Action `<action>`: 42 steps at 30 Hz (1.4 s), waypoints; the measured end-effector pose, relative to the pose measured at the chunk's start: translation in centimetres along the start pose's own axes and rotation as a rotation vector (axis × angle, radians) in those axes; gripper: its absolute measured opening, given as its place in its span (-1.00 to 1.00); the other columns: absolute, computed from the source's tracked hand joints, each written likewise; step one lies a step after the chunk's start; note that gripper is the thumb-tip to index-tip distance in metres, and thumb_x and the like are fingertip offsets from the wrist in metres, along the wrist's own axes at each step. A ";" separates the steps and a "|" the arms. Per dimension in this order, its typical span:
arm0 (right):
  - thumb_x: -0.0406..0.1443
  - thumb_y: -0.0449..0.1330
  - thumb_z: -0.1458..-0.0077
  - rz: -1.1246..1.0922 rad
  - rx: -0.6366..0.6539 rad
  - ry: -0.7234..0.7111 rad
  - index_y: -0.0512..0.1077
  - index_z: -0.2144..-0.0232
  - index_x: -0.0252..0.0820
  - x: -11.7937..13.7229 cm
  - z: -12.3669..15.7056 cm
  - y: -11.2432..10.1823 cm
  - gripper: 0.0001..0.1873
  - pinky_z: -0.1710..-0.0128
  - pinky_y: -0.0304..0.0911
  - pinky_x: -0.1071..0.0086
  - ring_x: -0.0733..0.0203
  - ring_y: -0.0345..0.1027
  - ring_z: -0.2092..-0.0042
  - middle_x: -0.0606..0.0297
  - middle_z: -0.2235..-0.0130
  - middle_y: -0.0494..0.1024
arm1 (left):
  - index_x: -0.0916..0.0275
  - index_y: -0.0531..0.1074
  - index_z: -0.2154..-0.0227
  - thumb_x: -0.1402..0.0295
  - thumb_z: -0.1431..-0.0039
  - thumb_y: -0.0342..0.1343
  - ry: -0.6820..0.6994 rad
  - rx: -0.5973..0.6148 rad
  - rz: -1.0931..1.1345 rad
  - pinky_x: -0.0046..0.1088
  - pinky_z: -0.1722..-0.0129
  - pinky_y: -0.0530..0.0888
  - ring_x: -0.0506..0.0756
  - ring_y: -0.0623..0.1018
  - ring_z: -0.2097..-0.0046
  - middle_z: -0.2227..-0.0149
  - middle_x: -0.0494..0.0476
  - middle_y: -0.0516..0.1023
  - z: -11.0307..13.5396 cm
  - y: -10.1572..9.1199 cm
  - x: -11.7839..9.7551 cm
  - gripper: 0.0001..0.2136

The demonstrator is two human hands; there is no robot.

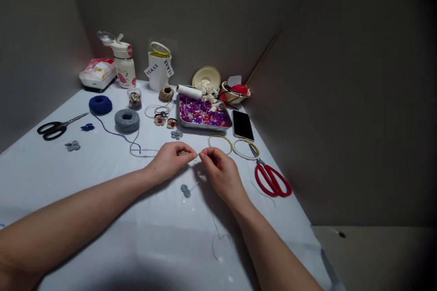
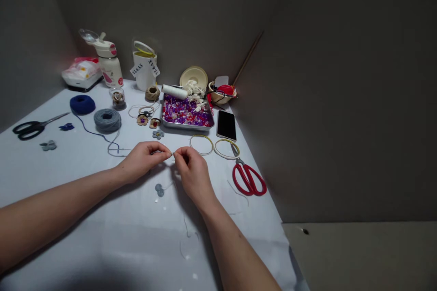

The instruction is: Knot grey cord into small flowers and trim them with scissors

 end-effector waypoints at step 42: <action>-0.28 0.06 -0.10 0.256 0.175 -0.135 0.40 0.45 -0.14 1.0 0.1 0.6 -0.85 0.35 0.14 0.33 0.20 0.30 0.38 0.26 0.41 0.49 | 0.24 0.51 0.46 0.43 -0.04 0.05 0.221 0.142 -0.352 -0.45 0.45 0.22 0.03 0.36 0.48 0.54 0.07 0.48 -0.2 0.6 -1.4 -0.87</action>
Point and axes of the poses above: each hand's wrist, its own z-axis away from the middle knuckle, its own y-axis out of the palm, x = y × z, the point moved 9 cm from there along -z, towards the middle knuckle
